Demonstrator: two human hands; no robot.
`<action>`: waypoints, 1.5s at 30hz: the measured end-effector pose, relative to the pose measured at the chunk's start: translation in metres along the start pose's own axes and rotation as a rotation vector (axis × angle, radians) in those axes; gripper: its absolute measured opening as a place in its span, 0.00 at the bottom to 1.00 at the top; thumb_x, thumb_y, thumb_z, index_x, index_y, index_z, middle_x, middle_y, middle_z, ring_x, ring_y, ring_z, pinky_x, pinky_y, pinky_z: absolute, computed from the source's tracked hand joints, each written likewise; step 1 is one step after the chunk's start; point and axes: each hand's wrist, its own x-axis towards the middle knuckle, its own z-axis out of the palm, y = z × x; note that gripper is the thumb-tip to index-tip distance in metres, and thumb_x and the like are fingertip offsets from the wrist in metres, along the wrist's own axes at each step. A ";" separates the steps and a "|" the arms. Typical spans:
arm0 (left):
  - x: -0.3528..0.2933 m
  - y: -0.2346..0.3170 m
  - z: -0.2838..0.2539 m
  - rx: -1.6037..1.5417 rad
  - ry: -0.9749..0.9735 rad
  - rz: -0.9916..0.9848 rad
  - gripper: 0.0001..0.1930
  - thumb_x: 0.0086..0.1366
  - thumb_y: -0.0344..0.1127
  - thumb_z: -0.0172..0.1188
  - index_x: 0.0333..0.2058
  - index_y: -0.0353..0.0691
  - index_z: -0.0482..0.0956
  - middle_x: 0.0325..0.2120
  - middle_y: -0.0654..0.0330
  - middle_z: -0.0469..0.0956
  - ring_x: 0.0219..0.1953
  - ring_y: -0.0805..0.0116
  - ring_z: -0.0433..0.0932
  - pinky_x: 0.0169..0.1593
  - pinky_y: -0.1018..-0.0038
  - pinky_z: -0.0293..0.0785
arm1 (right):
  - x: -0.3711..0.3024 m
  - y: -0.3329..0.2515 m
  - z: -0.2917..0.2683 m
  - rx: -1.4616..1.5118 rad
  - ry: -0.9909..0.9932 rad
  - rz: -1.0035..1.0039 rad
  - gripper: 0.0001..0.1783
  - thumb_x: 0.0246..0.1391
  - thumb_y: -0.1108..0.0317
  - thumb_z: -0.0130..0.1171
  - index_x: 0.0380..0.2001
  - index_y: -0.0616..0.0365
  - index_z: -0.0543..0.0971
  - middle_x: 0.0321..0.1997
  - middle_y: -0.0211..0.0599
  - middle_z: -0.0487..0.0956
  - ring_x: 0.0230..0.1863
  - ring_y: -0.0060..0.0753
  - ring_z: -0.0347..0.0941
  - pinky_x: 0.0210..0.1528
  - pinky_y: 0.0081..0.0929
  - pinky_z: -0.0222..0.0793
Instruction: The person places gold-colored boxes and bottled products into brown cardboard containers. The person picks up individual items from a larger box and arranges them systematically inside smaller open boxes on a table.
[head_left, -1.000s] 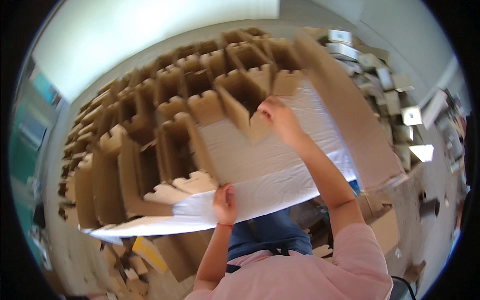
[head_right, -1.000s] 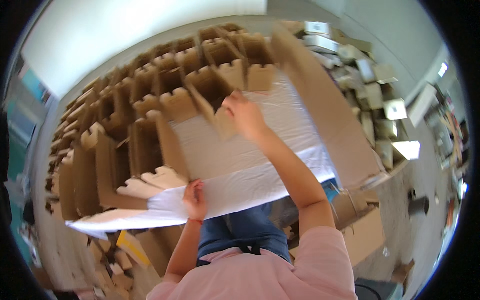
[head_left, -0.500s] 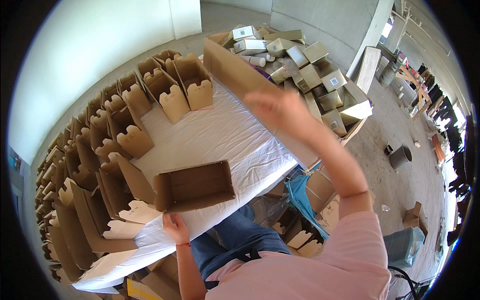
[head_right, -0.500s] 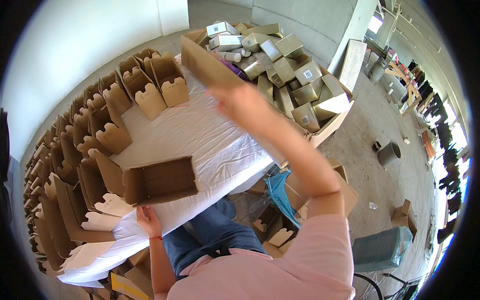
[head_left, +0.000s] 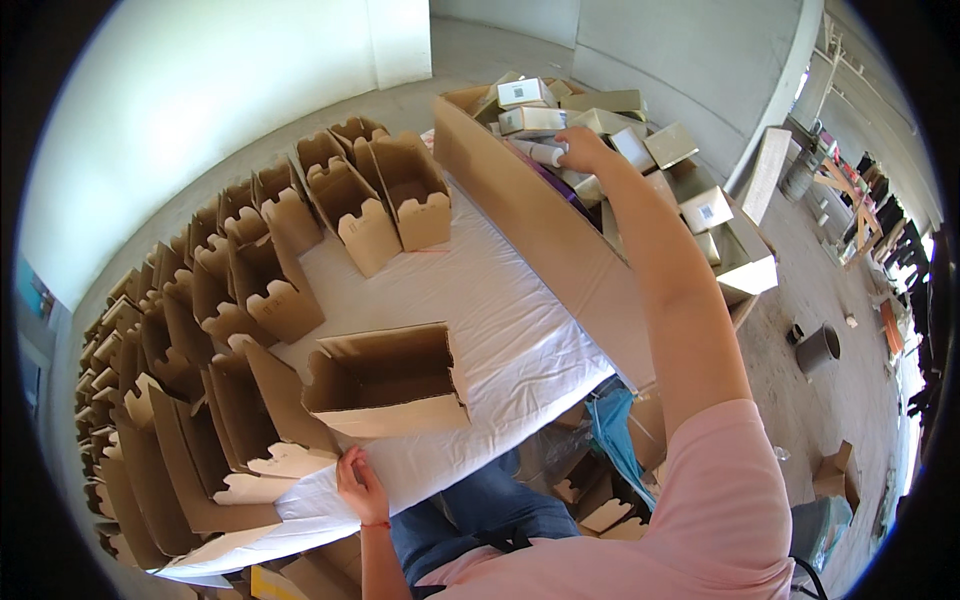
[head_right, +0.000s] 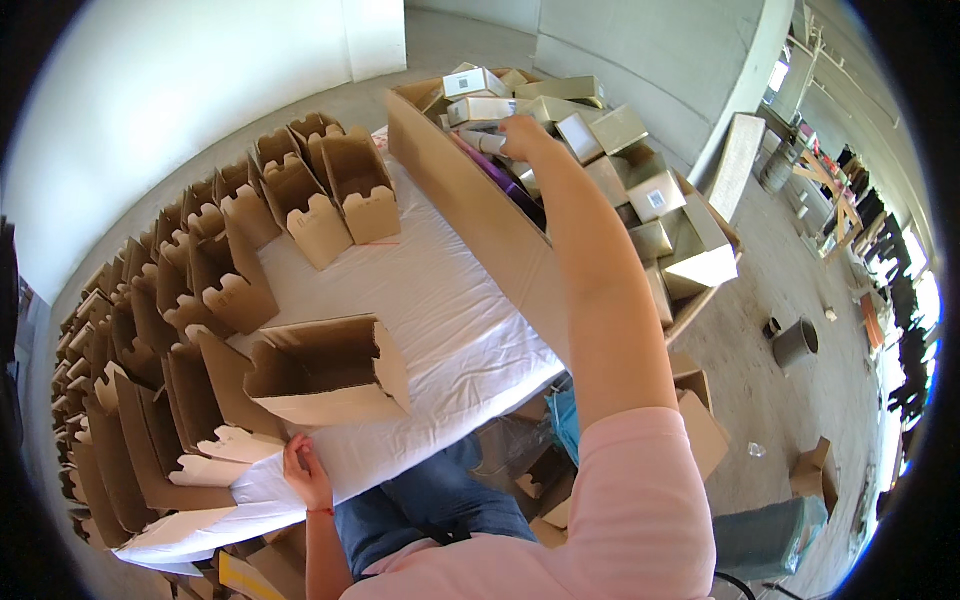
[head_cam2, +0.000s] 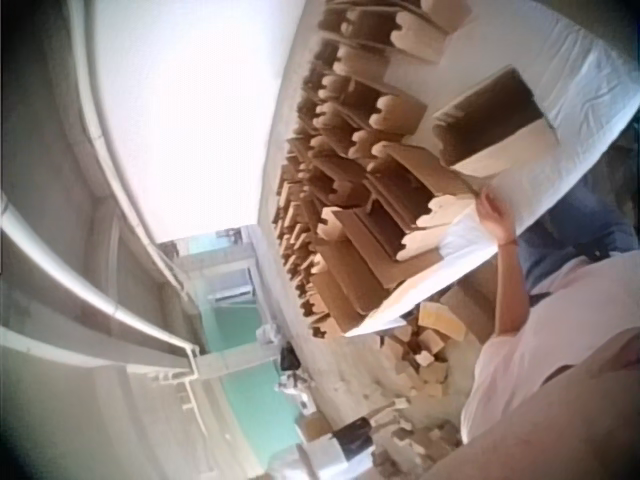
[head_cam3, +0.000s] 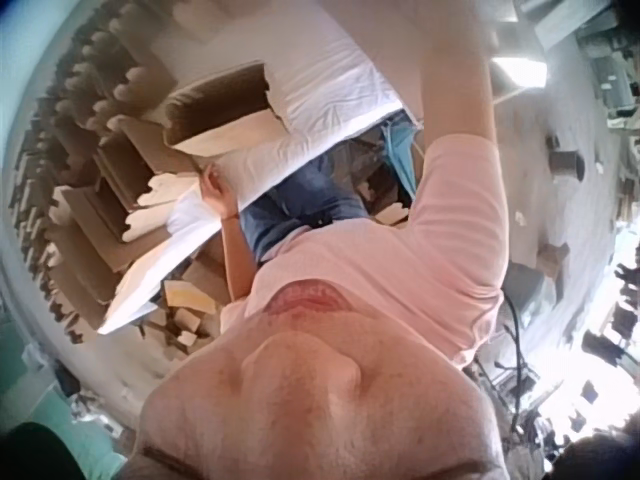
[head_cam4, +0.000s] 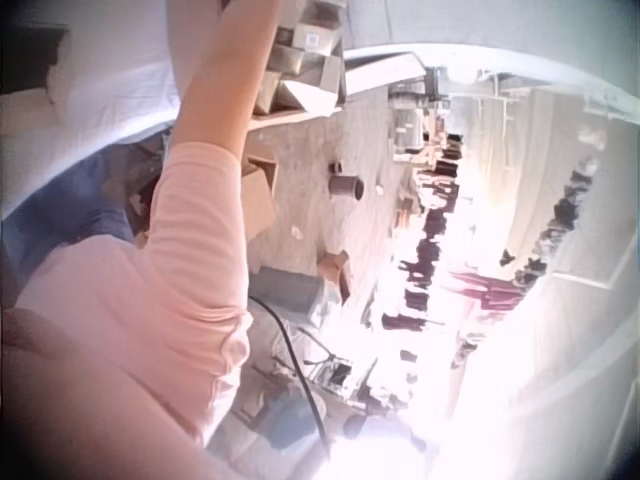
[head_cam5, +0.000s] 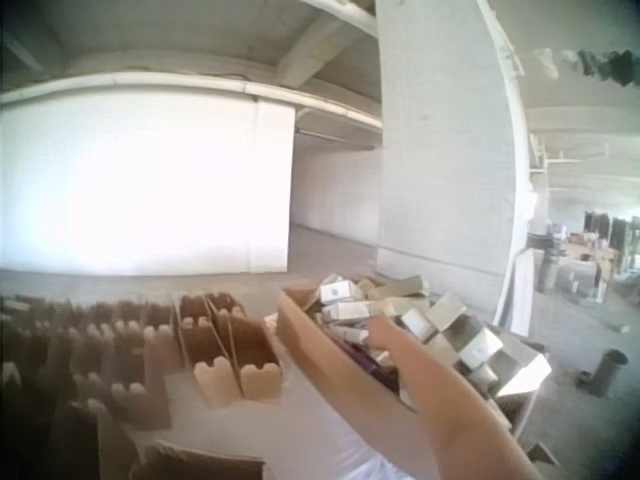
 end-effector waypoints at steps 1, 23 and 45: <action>0.000 0.001 -0.001 0.021 -0.002 0.002 0.09 0.61 0.24 0.47 0.38 0.33 0.74 0.29 0.52 0.75 0.33 0.59 0.75 0.40 0.69 0.70 | 0.009 -0.005 0.006 -0.018 -0.013 0.017 0.26 0.36 0.65 0.64 0.44 0.59 0.76 0.46 0.48 0.76 0.49 0.48 0.71 0.53 0.36 0.65; -0.007 -0.014 0.003 0.207 -0.010 0.008 0.13 0.53 0.24 0.50 0.38 0.31 0.75 0.34 0.44 0.74 0.38 0.41 0.70 0.44 0.57 0.67 | -0.010 0.005 -0.044 -0.473 -0.637 0.133 0.31 0.26 0.64 0.74 0.39 0.58 0.76 0.42 0.44 0.77 0.45 0.45 0.73 0.43 0.36 0.71; -0.001 -0.003 -0.002 0.178 -0.042 0.021 0.13 0.57 0.24 0.49 0.42 0.30 0.72 0.37 0.42 0.72 0.39 0.41 0.70 0.44 0.59 0.66 | -0.047 0.015 -0.049 -0.448 -0.029 0.049 0.24 0.43 0.67 0.59 0.48 0.46 0.73 0.43 0.47 0.74 0.47 0.47 0.71 0.48 0.41 0.70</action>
